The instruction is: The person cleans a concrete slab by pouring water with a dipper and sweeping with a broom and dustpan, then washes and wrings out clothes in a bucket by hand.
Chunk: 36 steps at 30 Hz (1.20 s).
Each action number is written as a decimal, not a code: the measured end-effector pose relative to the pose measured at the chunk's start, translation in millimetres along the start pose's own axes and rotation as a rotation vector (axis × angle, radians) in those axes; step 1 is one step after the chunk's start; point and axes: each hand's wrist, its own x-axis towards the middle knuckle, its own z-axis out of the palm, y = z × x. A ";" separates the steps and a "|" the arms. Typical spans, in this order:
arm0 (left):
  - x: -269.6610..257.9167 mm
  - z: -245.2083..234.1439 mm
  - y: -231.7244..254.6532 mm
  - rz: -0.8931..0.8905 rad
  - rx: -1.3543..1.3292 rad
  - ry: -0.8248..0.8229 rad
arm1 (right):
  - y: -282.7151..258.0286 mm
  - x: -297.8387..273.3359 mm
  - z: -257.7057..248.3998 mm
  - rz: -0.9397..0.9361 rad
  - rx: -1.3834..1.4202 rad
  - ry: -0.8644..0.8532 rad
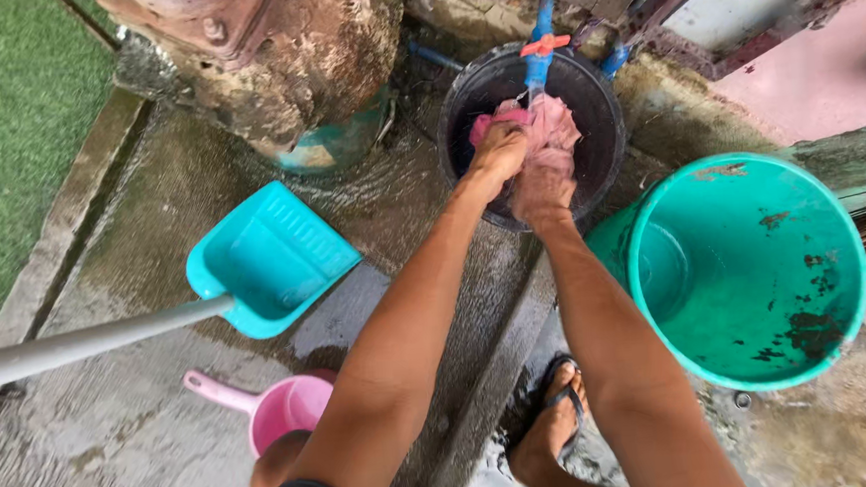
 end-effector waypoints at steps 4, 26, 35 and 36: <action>-15.7 -24.5 -21.0 0.086 0.492 -0.154 | 41.5 -20.3 -11.7 -0.025 0.155 0.012; -321.2 -206.1 344.7 0.088 -0.235 -0.303 | 36.5 -378.0 -427.2 -0.420 0.471 -0.157; -444.5 -270.5 522.3 0.214 0.659 -0.194 | 40.7 -457.1 -492.7 -0.232 1.074 0.280; -450.2 -273.4 535.5 0.198 0.676 -0.114 | 32.4 -466.9 -497.1 -0.204 1.256 0.281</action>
